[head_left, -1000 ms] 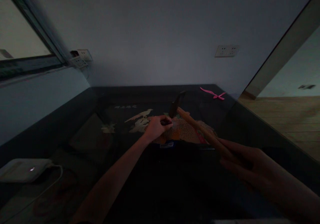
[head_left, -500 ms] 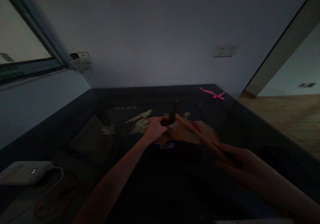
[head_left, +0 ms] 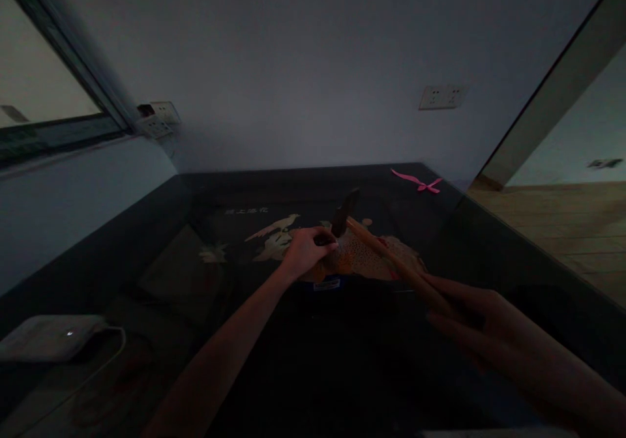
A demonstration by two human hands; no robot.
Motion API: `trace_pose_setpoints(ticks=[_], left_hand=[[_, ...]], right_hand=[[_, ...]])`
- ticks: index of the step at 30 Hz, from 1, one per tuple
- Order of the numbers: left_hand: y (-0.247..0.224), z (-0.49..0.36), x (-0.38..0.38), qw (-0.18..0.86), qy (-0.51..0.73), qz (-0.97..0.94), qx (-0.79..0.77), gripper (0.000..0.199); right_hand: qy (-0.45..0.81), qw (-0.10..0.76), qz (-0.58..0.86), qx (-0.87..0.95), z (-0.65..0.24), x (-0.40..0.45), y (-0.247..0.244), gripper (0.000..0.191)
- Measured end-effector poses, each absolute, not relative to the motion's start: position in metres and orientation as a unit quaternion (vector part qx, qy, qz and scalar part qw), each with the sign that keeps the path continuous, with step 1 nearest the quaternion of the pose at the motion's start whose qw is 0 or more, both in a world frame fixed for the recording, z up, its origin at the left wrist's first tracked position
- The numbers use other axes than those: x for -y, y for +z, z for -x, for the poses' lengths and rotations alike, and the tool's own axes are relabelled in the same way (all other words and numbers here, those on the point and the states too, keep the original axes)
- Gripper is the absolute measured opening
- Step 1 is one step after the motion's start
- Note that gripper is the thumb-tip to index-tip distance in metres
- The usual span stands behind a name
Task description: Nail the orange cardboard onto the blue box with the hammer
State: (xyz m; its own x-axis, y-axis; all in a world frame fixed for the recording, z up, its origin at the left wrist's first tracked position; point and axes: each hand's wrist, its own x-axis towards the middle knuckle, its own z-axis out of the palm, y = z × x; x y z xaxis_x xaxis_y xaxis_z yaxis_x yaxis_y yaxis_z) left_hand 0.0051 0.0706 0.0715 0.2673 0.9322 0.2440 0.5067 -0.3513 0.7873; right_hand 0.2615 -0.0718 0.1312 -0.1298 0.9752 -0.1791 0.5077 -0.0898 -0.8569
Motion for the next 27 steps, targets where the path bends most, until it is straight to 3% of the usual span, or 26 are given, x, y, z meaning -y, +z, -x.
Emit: trace_pose_setpoints(ticks=[8,13,19,27], left_hand=[[0.0695,-0.0054,-0.0721,0.296,0.363,-0.736,-0.489,0.01],[0.0697,-0.0057,-0.0714,0.313,0.37,-0.732,-0.48,0.006],[0.0736,-0.0065,-0.0697,0.302,0.362,-0.733,-0.49,0.007],[0.0744,-0.0076,-0.0697,0.308,0.363,-0.727,-0.494,0.005]], right_hand=[[0.434,0.224,0.593,0.641,-0.2602,0.073,0.1321,0.053],[0.43,0.26,0.59,0.632,-0.2592,0.0757,0.1313,0.058],[0.438,0.222,0.602,0.629,-0.2596,0.0747,0.128,0.057],[0.43,0.258,0.599,0.625,-0.2615,0.0746,0.1305,0.058]])
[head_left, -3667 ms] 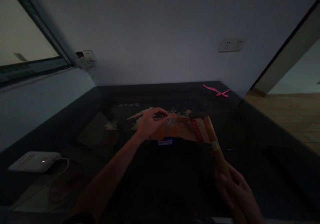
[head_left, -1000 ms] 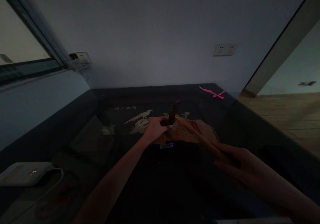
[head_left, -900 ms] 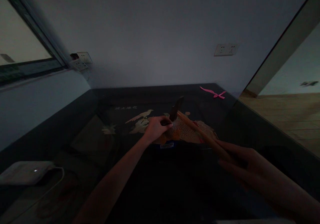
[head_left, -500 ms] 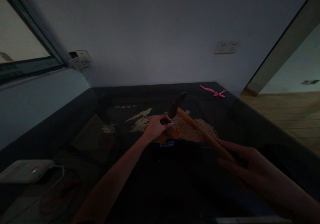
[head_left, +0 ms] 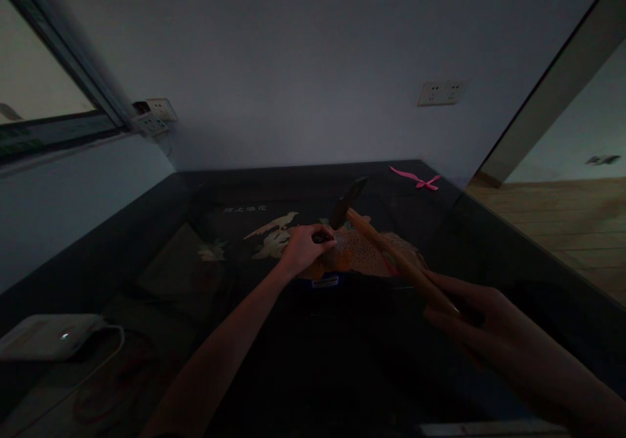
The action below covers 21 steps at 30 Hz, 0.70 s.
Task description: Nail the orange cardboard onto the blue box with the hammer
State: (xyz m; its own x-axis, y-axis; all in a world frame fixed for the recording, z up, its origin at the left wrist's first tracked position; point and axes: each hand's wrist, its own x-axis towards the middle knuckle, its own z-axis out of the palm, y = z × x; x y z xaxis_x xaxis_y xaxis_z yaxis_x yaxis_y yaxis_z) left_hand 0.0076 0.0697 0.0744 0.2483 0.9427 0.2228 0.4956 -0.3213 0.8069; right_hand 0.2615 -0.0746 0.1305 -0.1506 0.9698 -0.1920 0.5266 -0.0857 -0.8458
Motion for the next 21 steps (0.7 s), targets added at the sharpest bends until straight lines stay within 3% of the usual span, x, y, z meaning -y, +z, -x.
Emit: trace_pose_setpoints(ticks=[15,21], left_hand=[[0.0723,-0.0063,-0.0705,0.312,0.372,-0.727,-0.485,0.01],[0.0733,-0.006,-0.0701,0.308,0.364,-0.732,-0.487,0.004]], right_hand=[[0.439,0.231,0.597,0.63,-0.2596,0.0708,0.1268,0.06],[0.421,0.259,0.592,0.637,-0.2593,0.0736,0.1303,0.058]])
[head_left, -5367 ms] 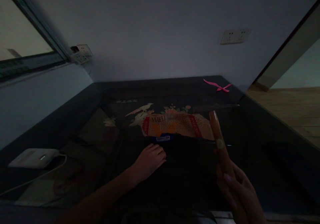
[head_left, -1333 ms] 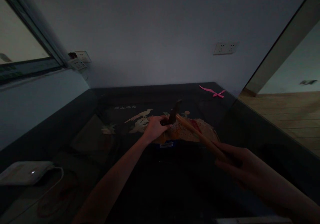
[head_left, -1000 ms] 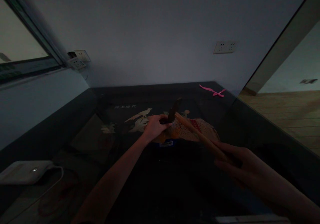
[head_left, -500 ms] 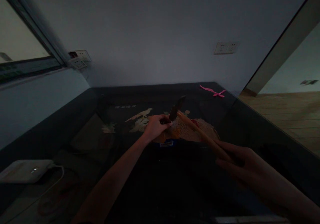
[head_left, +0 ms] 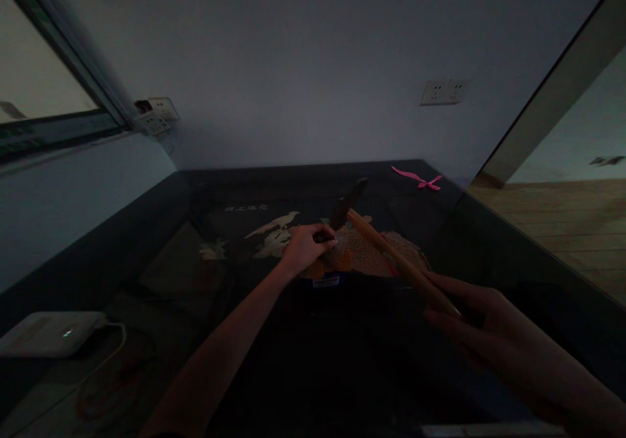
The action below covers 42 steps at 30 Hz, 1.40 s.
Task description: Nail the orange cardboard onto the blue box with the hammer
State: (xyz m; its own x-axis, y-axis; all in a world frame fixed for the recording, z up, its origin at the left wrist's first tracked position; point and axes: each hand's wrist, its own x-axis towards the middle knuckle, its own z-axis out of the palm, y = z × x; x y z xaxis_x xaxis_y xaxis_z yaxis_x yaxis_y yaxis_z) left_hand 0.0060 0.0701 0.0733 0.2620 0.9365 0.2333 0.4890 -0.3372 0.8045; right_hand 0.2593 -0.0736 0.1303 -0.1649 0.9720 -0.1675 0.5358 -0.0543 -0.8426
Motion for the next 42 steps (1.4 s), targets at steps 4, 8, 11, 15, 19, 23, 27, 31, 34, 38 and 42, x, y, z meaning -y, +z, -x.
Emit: trace_pose_setpoints(ticks=[4,8,11,15,19,23,27,31,34,38,42], left_hand=[[0.0694,-0.0055,-0.0722,0.314,0.37,-0.726,-0.487,0.01],[0.07,-0.0054,-0.0717,0.307,0.366,-0.732,-0.486,0.006],[0.0714,-0.0056,-0.0708,0.31,0.362,-0.732,-0.487,0.003],[0.0692,-0.0051,-0.0718,0.312,0.368,-0.729,-0.485,0.01],[0.0705,-0.0052,-0.0714,0.309,0.365,-0.727,-0.493,0.008],[0.0719,-0.0055,-0.0709,0.307,0.363,-0.729,-0.493,0.004],[0.0685,-0.0054,-0.0726,0.31,0.371,-0.73,-0.483,0.009],[0.0706,-0.0062,-0.0715,0.31,0.37,-0.728,-0.486,0.005],[0.0738,-0.0067,-0.0695,0.308,0.364,-0.729,-0.491,0.004],[0.0728,-0.0065,-0.0694,0.313,0.366,-0.725,-0.492,0.009],[0.0716,-0.0061,-0.07,0.314,0.365,-0.724,-0.494,0.005]], right_hand=[[0.423,0.249,0.605,0.627,-0.2572,0.0742,0.1307,0.057],[0.422,0.25,0.606,0.627,-0.2594,0.074,0.1286,0.061],[0.426,0.259,0.602,0.624,-0.2608,0.0735,0.1268,0.061],[0.439,0.239,0.602,0.623,-0.2588,0.0717,0.1258,0.059],[0.441,0.241,0.599,0.624,-0.2591,0.0714,0.1283,0.059],[0.434,0.256,0.59,0.631,-0.2594,0.0719,0.129,0.058],[0.446,0.24,0.6,0.619,-0.257,0.0723,0.1272,0.055],[0.425,0.263,0.609,0.615,-0.2591,0.0734,0.1273,0.056],[0.423,0.262,0.6,0.626,-0.261,0.0721,0.1269,0.058],[0.438,0.24,0.594,0.63,-0.2587,0.0693,0.1265,0.055],[0.425,0.269,0.585,0.637,-0.2571,0.0686,0.1281,0.054]])
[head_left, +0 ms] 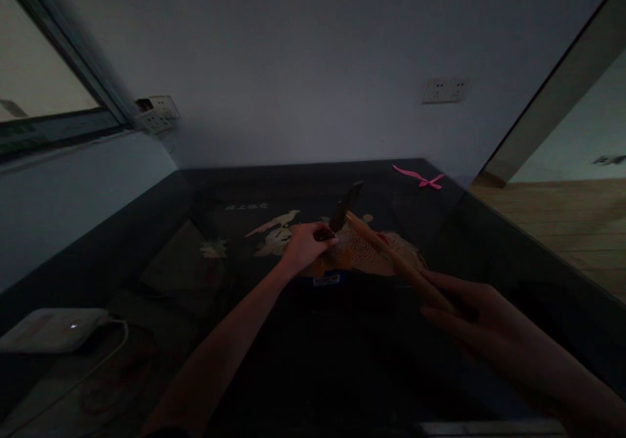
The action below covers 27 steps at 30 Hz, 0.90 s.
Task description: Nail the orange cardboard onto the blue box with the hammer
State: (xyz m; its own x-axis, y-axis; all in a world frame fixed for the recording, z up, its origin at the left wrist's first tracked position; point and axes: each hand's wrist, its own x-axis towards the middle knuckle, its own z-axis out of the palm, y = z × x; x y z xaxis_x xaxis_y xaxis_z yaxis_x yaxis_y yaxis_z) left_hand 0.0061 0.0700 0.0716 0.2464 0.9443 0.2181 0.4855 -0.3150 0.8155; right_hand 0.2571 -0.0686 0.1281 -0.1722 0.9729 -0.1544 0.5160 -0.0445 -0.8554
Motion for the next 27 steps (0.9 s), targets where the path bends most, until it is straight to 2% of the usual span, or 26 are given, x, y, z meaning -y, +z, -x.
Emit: trace_pose_setpoints(ticks=[3,8,13,19,27], left_hand=[[0.0726,-0.0059,-0.0699,0.312,0.363,-0.725,-0.496,0.004],[0.0709,-0.0051,-0.0707,0.318,0.372,-0.721,-0.49,0.009],[0.0666,-0.0043,-0.0728,0.319,0.379,-0.727,-0.475,0.005],[0.0646,-0.0038,-0.0744,0.306,0.372,-0.728,-0.487,0.011],[0.0665,-0.0041,-0.0739,0.321,0.375,-0.725,-0.481,0.007]], right_hand=[[0.424,0.277,0.581,0.637,-0.2577,0.068,0.1286,0.054],[0.44,0.234,0.594,0.632,-0.2577,0.067,0.1267,0.052],[0.429,0.274,0.594,0.622,-0.2592,0.0692,0.1258,0.056],[0.448,0.242,0.596,0.621,-0.2608,0.0683,0.1212,0.055],[0.445,0.263,0.6,0.61,-0.2584,0.0692,0.1228,0.058]])
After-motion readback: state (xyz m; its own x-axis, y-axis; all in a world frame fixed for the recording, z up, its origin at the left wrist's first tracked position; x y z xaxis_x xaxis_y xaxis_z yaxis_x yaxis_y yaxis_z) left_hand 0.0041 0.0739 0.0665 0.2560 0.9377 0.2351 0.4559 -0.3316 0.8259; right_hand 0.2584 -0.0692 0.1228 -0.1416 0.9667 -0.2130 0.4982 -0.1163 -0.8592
